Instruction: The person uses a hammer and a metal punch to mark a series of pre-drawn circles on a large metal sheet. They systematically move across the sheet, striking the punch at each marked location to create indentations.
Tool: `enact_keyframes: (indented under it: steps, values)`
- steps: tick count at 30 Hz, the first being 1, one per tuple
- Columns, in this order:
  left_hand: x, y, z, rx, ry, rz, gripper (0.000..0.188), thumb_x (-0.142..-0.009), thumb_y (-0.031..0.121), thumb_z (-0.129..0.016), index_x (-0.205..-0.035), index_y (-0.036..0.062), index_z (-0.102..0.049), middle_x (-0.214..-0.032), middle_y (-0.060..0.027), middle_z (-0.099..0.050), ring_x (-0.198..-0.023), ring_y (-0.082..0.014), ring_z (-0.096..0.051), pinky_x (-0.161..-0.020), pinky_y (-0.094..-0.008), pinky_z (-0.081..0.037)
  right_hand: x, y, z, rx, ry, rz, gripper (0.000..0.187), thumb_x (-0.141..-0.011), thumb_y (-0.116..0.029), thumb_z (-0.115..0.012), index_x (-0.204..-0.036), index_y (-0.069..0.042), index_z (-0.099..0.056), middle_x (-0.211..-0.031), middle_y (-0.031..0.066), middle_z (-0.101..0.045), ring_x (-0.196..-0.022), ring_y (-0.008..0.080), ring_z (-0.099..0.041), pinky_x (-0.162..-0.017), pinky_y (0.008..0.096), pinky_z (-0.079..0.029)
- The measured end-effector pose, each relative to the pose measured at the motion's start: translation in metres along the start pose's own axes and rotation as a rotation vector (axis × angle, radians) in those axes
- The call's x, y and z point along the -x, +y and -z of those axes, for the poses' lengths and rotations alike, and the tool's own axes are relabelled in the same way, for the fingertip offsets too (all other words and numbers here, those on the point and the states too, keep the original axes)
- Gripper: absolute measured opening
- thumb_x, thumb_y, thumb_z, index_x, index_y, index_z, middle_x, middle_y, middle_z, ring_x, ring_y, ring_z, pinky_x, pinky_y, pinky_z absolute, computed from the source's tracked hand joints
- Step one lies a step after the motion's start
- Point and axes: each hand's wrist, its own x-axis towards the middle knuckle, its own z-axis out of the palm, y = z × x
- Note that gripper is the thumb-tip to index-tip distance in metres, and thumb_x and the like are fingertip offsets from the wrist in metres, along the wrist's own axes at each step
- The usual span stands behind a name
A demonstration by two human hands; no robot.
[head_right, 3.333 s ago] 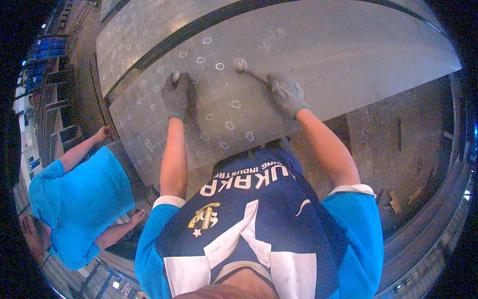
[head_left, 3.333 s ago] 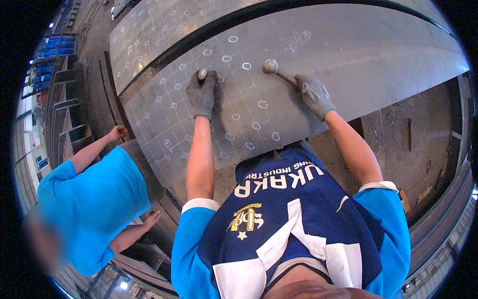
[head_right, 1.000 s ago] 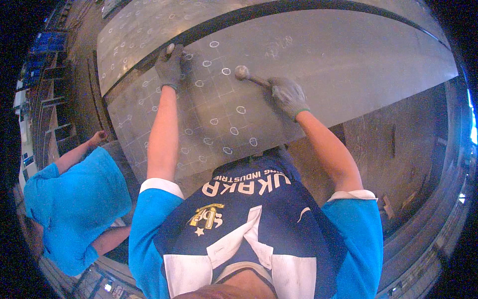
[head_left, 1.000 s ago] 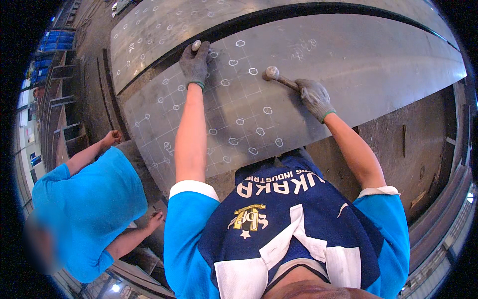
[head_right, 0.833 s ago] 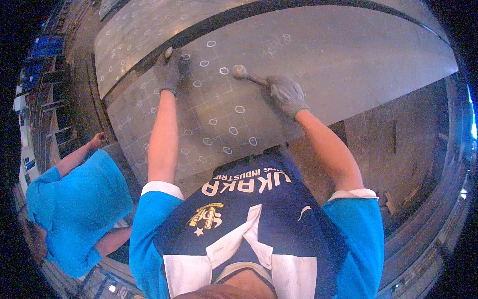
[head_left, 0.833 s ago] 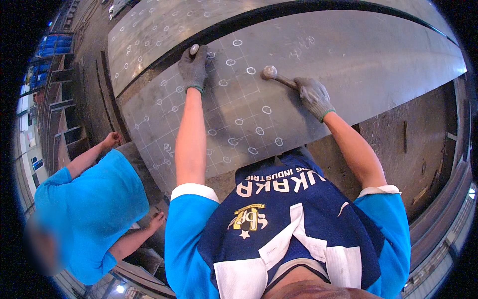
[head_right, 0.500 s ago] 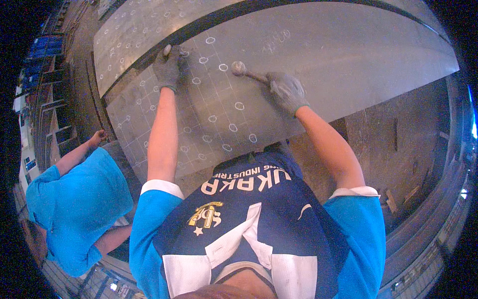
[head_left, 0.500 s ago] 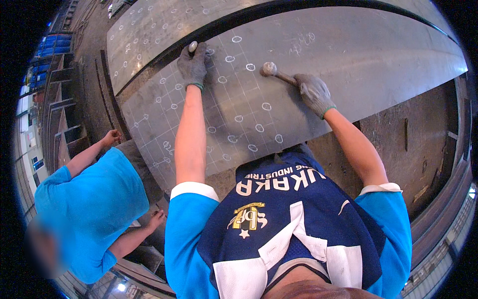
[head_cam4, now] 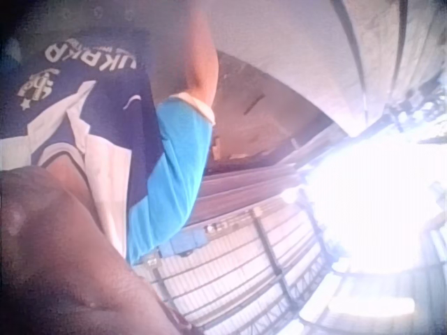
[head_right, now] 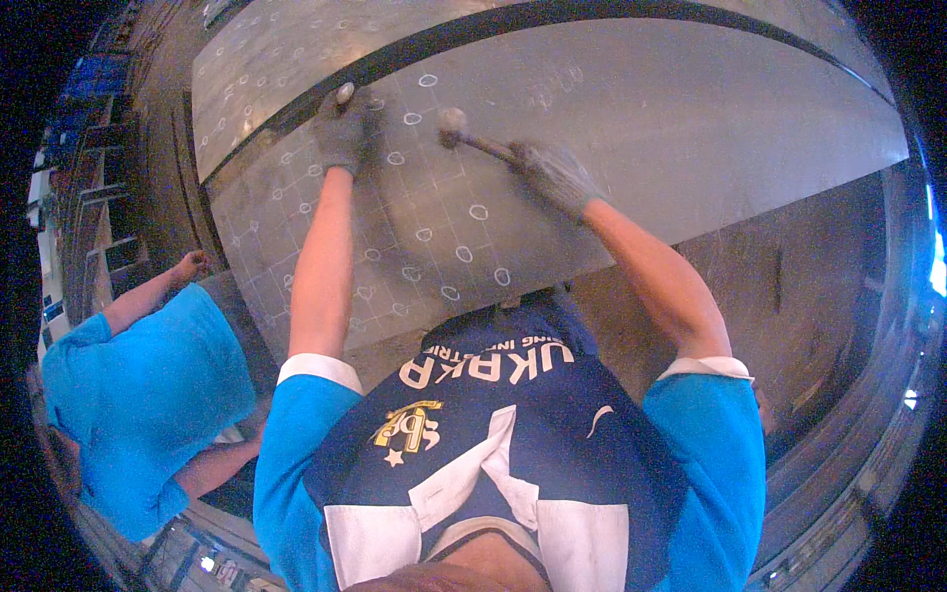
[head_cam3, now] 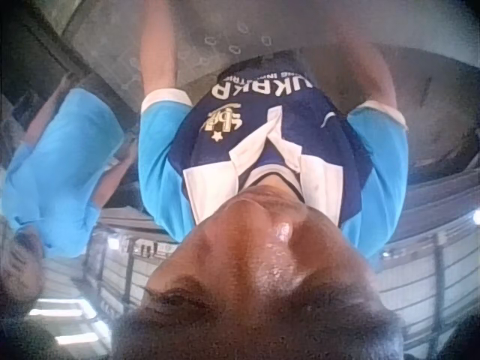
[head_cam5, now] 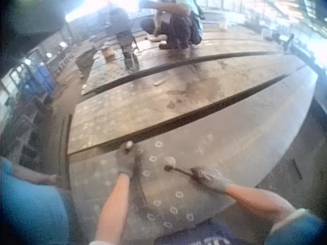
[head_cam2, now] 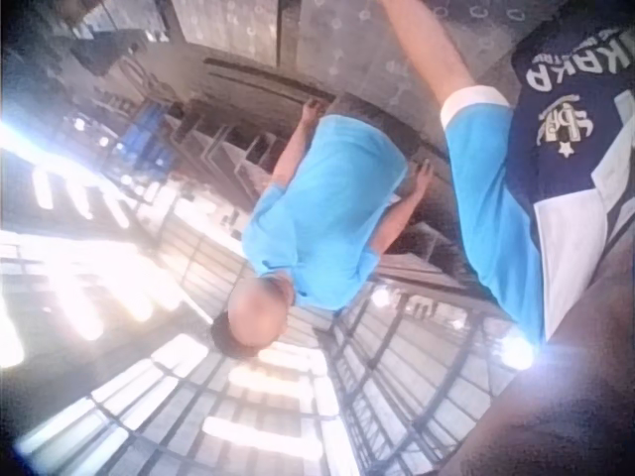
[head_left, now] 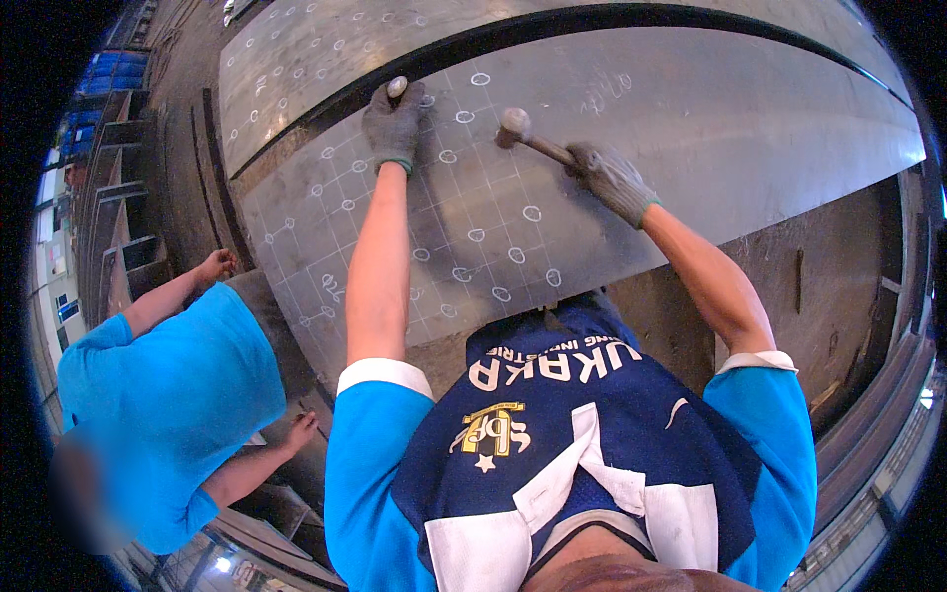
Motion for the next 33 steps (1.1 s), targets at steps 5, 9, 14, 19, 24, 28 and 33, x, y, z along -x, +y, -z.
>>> enact_keyframes:
  steps: [5, 9, 14, 19, 24, 28, 33]
  values:
    - [0.007, 0.001, 0.006, -0.099, 0.033, -0.205, 0.037, -0.088, 0.029, -0.084, -0.113, 0.0039, -0.074, -0.099, -0.0098, -0.078, -0.091, -0.0198, -0.073, -0.085, -0.0362, -0.056, -0.098, -0.089, 0.041, -0.117, 0.286, 0.427, 0.017, -0.103, -0.020, -0.058, -0.101, -0.005, -0.065, -0.068, 0.0111, -0.059, -0.059, 0.0253, -0.058, -0.057, 0.0413, -0.045]
    - [0.005, 0.006, 0.007, -0.414, 0.056, -0.144, 0.044, -0.085, 0.040, -0.084, -0.114, 0.0084, -0.075, -0.106, -0.0157, -0.078, -0.100, -0.0309, -0.074, -0.092, -0.0432, -0.055, -0.157, -0.165, 0.064, -0.279, 0.561, 0.551, 0.020, -0.103, -0.024, -0.057, -0.100, -0.006, -0.066, -0.077, 0.0127, -0.062, -0.069, 0.0287, -0.060, -0.062, 0.0430, -0.047]
    - [0.005, 0.006, 0.004, -0.341, 0.003, -0.127, 0.047, -0.085, 0.043, -0.083, -0.117, 0.0092, -0.074, -0.109, -0.0171, -0.077, -0.105, -0.0324, -0.074, -0.094, -0.0437, -0.055, -0.162, -0.109, 0.034, 0.056, 0.314, 0.411, 0.025, -0.103, -0.025, -0.053, -0.098, -0.005, -0.068, -0.079, 0.0190, -0.068, -0.075, 0.0344, -0.068, -0.067, 0.0454, -0.050]
    - [0.010, 0.004, 0.003, -0.173, 0.003, -0.104, 0.035, -0.088, 0.026, -0.084, -0.112, 0.0030, -0.073, -0.102, -0.0092, -0.078, -0.096, -0.0206, -0.073, -0.089, -0.0372, -0.056, -0.104, -0.057, 0.018, 0.028, 0.051, 0.128, 0.019, -0.098, -0.020, -0.061, -0.103, -0.002, -0.068, -0.083, 0.0209, -0.070, -0.080, 0.0401, -0.068, -0.071, 0.0504, -0.049]
    - [0.006, -0.009, 0.034, 0.241, 0.114, 0.033, 0.028, -0.091, 0.021, -0.084, -0.107, 0.0006, -0.072, -0.091, -0.0044, -0.074, -0.076, -0.0127, -0.068, -0.071, -0.0332, -0.057, -0.039, -0.025, 0.012, 0.041, 0.030, -0.080, 0.021, -0.099, -0.022, -0.058, -0.104, -0.005, -0.068, -0.089, 0.0239, -0.069, -0.085, 0.0447, -0.066, -0.073, 0.0533, -0.048]
    - [0.020, -0.018, 0.058, 0.349, 0.145, 0.105, 0.023, -0.093, 0.019, -0.083, -0.106, 0.0027, -0.073, -0.086, -0.0022, -0.073, -0.072, -0.0109, -0.067, -0.065, -0.0291, -0.054, -0.012, 0.021, 0.001, 0.142, -0.038, -0.119, 0.034, -0.104, -0.032, -0.047, -0.123, -0.013, -0.068, -0.119, 0.0184, -0.072, -0.111, 0.0434, -0.067, -0.091, 0.0535, -0.051]
    - [0.043, -0.005, 0.066, 0.153, 0.056, 0.093, 0.024, -0.093, 0.019, -0.082, -0.108, 0.0014, -0.073, -0.089, -0.0040, -0.074, -0.074, -0.0106, -0.067, -0.069, -0.0287, -0.054, 0.001, 0.024, -0.017, 0.141, 0.193, 0.013, 0.034, -0.101, -0.025, -0.042, -0.115, -0.008, -0.068, -0.105, 0.0214, -0.070, -0.102, 0.0476, -0.065, -0.085, 0.0557, -0.050]
